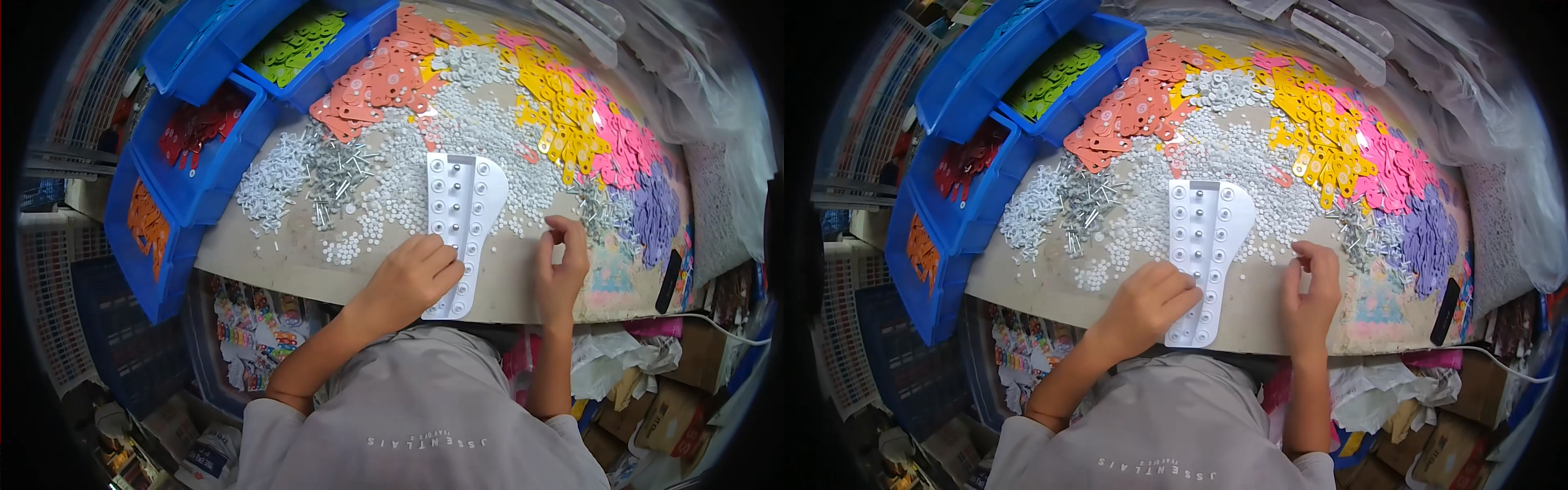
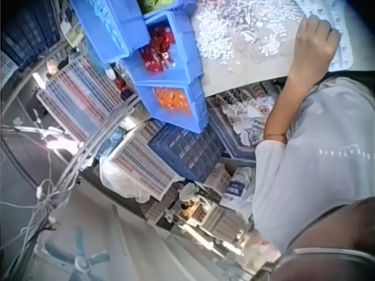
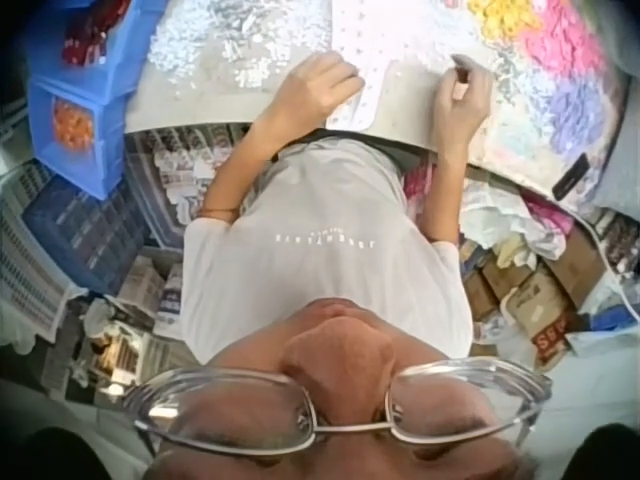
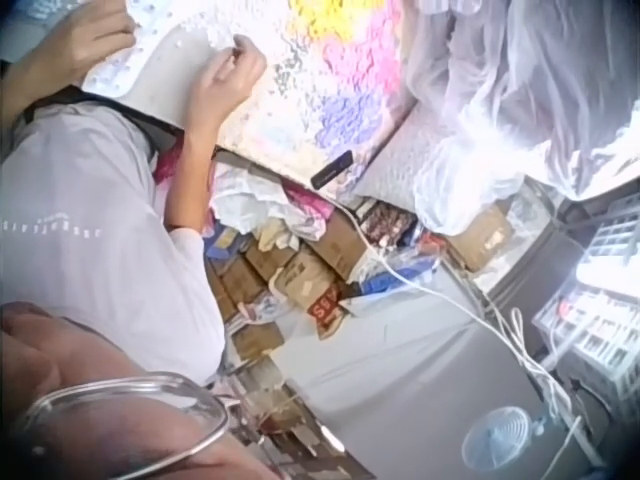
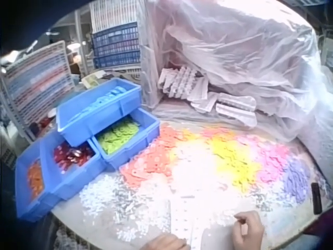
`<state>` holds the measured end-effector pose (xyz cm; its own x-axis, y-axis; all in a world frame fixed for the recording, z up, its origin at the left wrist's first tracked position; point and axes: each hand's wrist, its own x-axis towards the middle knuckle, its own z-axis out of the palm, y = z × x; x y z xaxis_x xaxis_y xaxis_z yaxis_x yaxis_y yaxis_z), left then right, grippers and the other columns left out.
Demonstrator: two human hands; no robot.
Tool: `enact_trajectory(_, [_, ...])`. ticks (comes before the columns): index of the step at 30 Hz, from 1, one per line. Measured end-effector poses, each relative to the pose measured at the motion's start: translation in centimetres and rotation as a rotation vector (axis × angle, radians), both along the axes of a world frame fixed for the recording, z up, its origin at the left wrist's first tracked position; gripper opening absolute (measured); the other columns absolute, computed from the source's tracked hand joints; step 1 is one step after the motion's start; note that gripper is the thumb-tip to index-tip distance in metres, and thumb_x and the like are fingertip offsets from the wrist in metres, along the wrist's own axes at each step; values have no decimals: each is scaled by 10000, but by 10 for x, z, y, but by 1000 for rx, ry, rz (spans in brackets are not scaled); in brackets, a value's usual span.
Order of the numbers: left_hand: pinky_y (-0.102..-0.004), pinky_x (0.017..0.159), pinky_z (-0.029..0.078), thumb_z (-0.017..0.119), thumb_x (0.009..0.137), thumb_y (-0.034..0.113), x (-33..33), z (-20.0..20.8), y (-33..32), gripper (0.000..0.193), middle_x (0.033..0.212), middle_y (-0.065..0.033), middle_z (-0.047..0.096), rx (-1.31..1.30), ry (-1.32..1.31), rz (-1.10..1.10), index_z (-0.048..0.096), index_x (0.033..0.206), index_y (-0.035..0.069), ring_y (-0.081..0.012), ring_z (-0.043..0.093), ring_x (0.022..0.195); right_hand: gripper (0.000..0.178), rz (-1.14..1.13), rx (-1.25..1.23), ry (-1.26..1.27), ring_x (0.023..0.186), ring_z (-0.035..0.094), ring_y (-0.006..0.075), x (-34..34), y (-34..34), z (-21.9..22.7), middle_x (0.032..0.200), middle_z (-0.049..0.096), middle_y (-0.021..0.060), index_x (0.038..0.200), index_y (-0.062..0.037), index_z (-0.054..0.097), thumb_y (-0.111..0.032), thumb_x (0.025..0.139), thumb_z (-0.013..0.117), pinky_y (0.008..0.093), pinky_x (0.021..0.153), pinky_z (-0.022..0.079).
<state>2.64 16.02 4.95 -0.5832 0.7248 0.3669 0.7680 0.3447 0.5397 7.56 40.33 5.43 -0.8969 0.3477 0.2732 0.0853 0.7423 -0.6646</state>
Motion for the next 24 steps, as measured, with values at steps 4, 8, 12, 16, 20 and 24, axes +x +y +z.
enact_trajectory(4, [-355, 747, 479, 648, 753, 68, 0, -3, -3, 188, 903, -64, 604, 29, 3, 6, 671, 936, 34, -241, 592, 855, 168, 66, -55, 81, 802, 578, 166, 2, -17, 2, 915, 595, 83, 1023, 20, 615, 79, 872, 571, 286, 771, 481])
enact_trajectory(8, [-364, 785, 472, 680, 773, 93, 0, 1, -4, 175, 937, -70, 621, 5, -3, -1, 677, 938, 35, -245, 604, 888, 171, 107, -150, 97, 813, 575, 171, 7, -29, 2, 929, 600, 87, 988, 12, 600, 110, 849, 581, 284, 776, 482])
enact_trajectory(12, [-400, 851, 455, 726, 801, 154, 2, 2, -2, 168, 987, -66, 640, 98, -66, 54, 689, 932, 56, -256, 608, 958, 184, 193, -170, 100, 825, 575, 168, 15, -42, 6, 932, 603, 83, 983, 7, 593, 108, 830, 608, 283, 779, 480])
enact_trajectory(16, [-406, 859, 432, 741, 832, 174, -13, -9, -25, 132, 962, -60, 641, 49, 218, 361, 690, 906, 78, -262, 595, 960, 259, 250, -283, 50, 808, 623, 227, 27, -51, 3, 954, 641, 111, 1024, -15, 620, 87, 794, 682, 317, 729, 512])
enact_trajectory(20, [-394, 810, 416, 737, 829, 106, -50, -22, -54, 79, 893, -54, 637, -61, 121, 690, 698, 889, 73, -259, 584, 888, 246, 333, -350, -48, 737, 618, 206, 34, -65, 4, 939, 645, 107, 1008, -25, 629, 78, 799, 707, 310, 667, 510])
enact_trajectory(24, [-383, 810, 411, 748, 818, 108, -59, -33, -60, 72, 859, -47, 612, -125, 160, 753, 704, 860, 70, -252, 580, 889, 236, 350, -357, -126, 739, 630, 227, 36, -73, 0, 916, 651, 111, 987, -32, 638, 81, 791, 706, 321, 659, 513])
